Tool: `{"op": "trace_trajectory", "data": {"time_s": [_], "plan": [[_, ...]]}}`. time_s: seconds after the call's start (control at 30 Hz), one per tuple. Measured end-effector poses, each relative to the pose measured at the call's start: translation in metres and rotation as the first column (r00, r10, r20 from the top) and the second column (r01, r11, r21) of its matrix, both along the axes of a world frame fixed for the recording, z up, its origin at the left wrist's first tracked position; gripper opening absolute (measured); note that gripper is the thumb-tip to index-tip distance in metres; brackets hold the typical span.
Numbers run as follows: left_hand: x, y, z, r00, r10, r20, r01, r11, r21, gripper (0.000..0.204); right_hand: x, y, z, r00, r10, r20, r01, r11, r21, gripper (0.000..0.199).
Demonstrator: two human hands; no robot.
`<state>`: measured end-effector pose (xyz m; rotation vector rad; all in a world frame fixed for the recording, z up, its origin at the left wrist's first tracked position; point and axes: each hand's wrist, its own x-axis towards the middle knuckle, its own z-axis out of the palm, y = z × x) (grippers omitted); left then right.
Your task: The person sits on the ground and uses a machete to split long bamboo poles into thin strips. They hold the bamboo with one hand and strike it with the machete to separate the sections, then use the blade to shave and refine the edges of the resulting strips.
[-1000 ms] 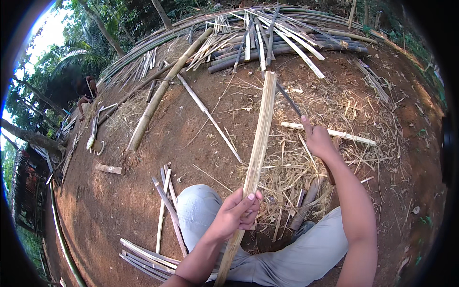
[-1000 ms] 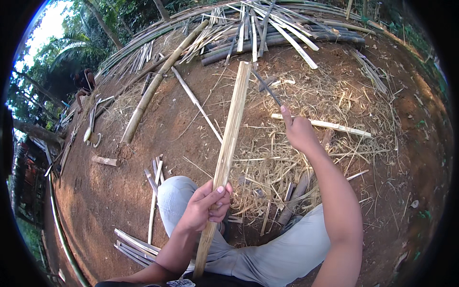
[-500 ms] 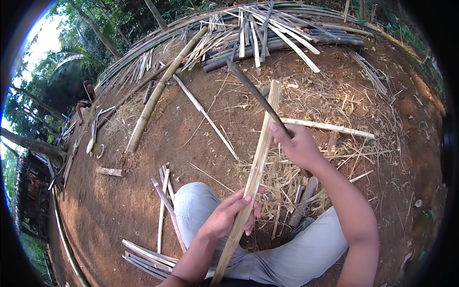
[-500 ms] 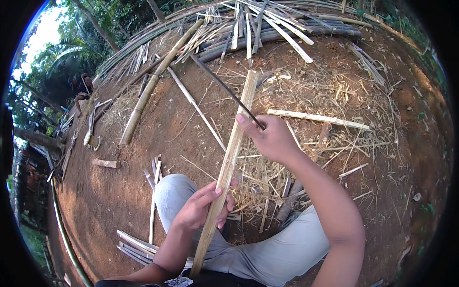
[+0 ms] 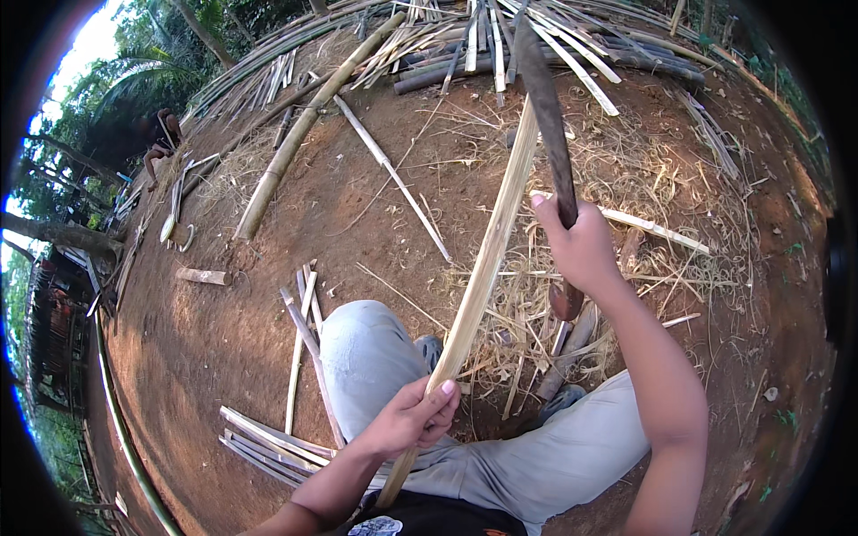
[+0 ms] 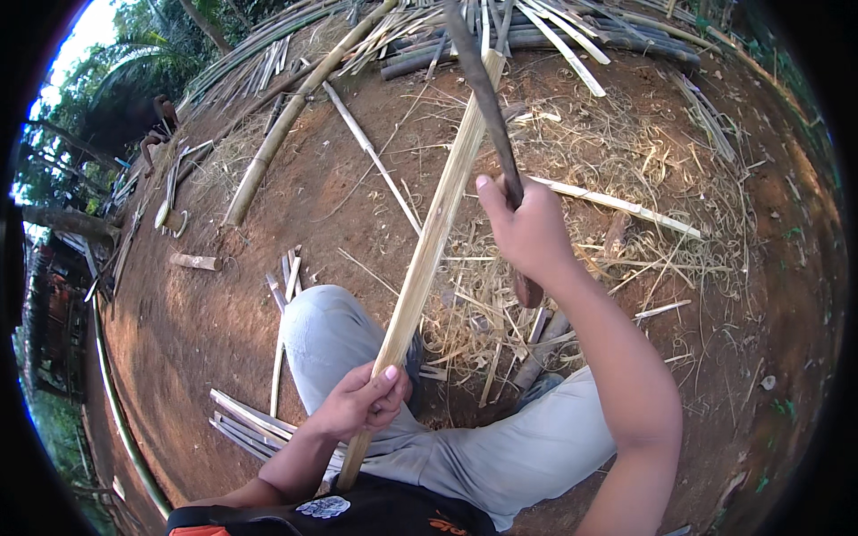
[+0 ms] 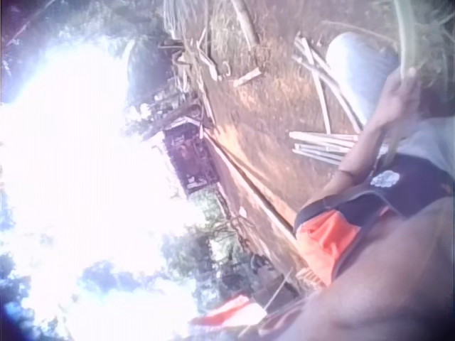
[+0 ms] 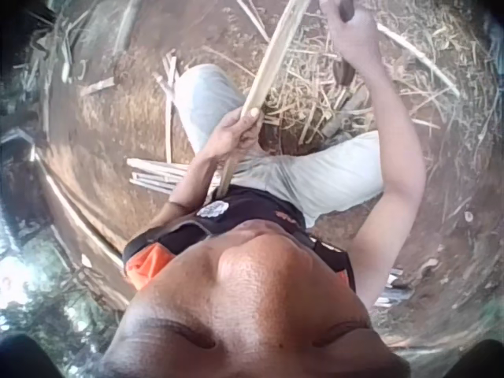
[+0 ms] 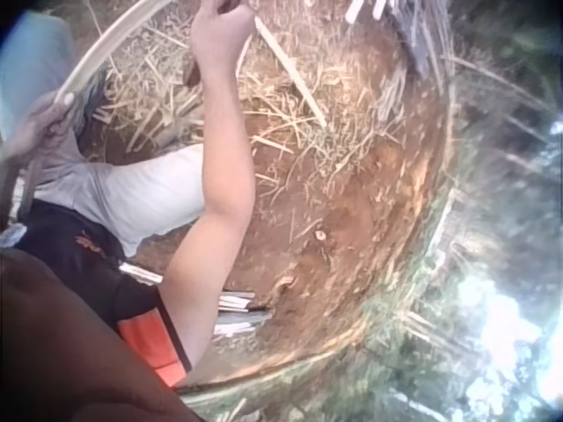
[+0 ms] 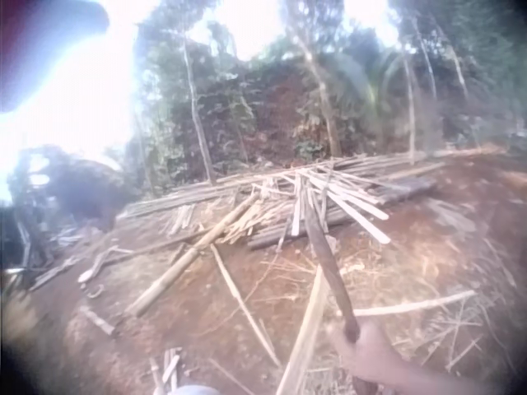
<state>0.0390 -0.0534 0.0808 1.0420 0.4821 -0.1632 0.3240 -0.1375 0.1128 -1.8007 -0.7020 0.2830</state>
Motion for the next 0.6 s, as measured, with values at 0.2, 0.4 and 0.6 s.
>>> {"op": "trace_trajectory", "data": {"time_s": [0.2, 0.4, 0.6], "plan": [[0.049, 0.005, 0.029, 0.993, 0.11, 0.038, -0.116, 0.972, 0.206, 0.03, -0.05, -0.006, -0.009, 0.658, 0.394, 0.642, -0.165, 0.907, -0.388, 0.008], [0.056, 0.001, 0.003, 0.969, 0.219, 0.111, -0.246, 0.849, 0.468, 0.026, -0.081, 0.002, -0.031, 0.579, 0.412, 0.704, -0.215, 0.909, -0.356, 0.012], [0.057, 0.009, -0.009, 0.915, 0.08, 0.395, -0.394, 0.384, 0.835, 0.028, -0.063, 0.018, -0.033, 0.535, 0.296, 0.791, -0.148, 0.955, -0.258, 0.012]]}}
